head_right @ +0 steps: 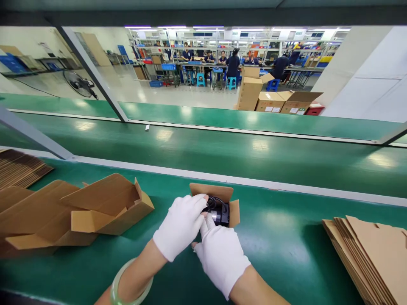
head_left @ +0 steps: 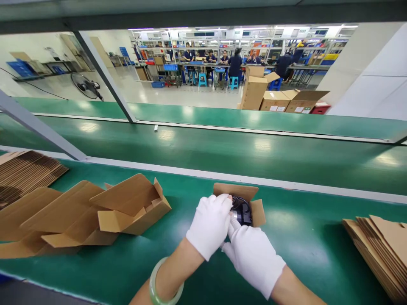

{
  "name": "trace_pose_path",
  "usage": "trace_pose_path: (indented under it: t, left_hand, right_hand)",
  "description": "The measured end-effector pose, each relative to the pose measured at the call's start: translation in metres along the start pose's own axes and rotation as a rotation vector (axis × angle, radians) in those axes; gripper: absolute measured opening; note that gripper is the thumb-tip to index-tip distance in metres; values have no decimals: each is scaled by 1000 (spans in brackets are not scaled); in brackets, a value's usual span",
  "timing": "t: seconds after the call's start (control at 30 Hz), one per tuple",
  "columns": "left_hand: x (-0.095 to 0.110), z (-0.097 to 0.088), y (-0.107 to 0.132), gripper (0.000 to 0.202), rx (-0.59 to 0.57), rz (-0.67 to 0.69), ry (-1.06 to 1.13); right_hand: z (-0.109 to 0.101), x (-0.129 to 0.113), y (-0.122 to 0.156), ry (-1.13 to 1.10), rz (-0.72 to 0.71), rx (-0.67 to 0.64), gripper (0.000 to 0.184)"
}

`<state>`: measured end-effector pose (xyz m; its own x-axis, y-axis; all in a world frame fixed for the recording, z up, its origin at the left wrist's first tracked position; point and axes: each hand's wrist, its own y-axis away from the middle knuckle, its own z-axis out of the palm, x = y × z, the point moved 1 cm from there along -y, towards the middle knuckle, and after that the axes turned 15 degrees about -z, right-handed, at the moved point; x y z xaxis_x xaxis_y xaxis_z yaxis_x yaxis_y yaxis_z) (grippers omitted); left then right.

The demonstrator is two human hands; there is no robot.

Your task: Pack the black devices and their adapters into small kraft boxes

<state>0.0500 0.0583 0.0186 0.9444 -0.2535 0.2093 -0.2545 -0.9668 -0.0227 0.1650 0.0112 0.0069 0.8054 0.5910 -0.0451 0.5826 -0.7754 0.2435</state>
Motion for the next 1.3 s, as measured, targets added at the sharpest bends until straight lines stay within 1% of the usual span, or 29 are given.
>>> trace_pose_path:
  t: [0.07, 0.13, 0.17, 0.23, 0.27, 0.3, 0.33, 0.4, 0.43, 0.5, 0.6, 0.63, 0.7, 0.77, 0.83, 0.9, 0.97, 1.0, 1.07, 1.1, 1.13, 1.17, 1.2, 1.23, 1.27, 1.3]
  left_hand:
    - [-3, -1, -8, 27, -75, 85, -4]
    - [-6, -2, -14, 27, -134, 154, -12]
    - [-6, -1, -15, 27, -155, 182, -20]
    - [-4, -1, -18, 24, -179, 229, -50]
    - [-2, 0, -19, 23, -197, 247, -76]
    - [2, 1, -21, 21, -220, 261, -110]
    - [5, 3, -23, 20, -243, 271, -145]
    - [11, 6, -26, 18, -280, 290, -195]
    - [13, 8, -28, 17, -291, 305, -205]
    - [13, 10, -31, 17, -286, 343, -200]
    - [4, 10, -31, 16, -249, 420, -183]
    - [-1, 9, -31, 16, -240, 451, -163]
    - [-14, 4, -28, 17, -232, 483, -101]
    - [-28, -2, -24, 21, -204, 447, -39]
    - [-39, -6, -20, 21, -118, 443, 1]
    - [-46, -7, -16, 20, -53, 537, 2]
    - [-48, -5, -13, 20, -62, 645, -29]
    - [-49, -3, -13, 20, -86, 658, -57]
    - [-49, 1, -14, 20, -128, 631, -102]
    - [-48, 2, -15, 20, -142, 608, -117]
    - [-48, 2, -15, 20, -152, 589, -132]
    - [-48, 2, -16, 19, -157, 575, -143]
    - [-49, 1, -16, 18, -158, 567, -148]
    - [-49, 0, -16, 19, -149, 557, -148]
    - [-50, -1, -15, 20, -134, 544, -145]
    - [-51, -1, -13, 22, -109, 528, -140]
  right_hand:
    - [8, 5, 6, -79, -25, 107, 46]
    - [21, 13, 16, -192, -28, 292, 33]
    - [27, 17, 21, -236, 1, 417, 31]
    - [37, 23, 32, -258, 126, 653, 33]
    - [40, 25, 36, -245, 192, 728, 35]
    - [42, 25, 39, -225, 242, 760, 38]
    - [42, 23, 40, -203, 271, 753, 41]
    - [41, 15, 39, -149, 278, 666, 46]
    - [40, 9, 36, -110, 268, 600, 47]
    - [35, -4, 30, -1, 271, 421, 49]
    - [25, -21, 19, 131, 294, 106, 51]
    - [21, -25, 15, 149, 300, 25, 53]
    - [13, -29, 8, 152, 279, -89, 56]
    - [5, -30, 1, 125, 225, -145, 59]
    - [-3, -29, -7, 76, 150, -166, 60]
    - [-10, -28, -14, 31, 99, -169, 63]
    - [-15, -28, -19, -9, 98, -152, 69]
    - [-15, -27, -19, -25, 106, -135, 71]
    - [-7, -25, -16, -61, 119, -58, 69]
    - [1, -23, -12, -86, 98, 16, 63]
    - [12, -21, -7, -122, 57, 130, 55]
    - [24, -18, 0, -179, 13, 281, 46]
    - [37, -14, 7, -257, -16, 460, 40]
    - [51, -9, 14, -357, 0, 654, 37]
    - [63, -3, 20, -459, 92, 823, 34]
    - [74, 3, 24, -567, 224, 949, 32]
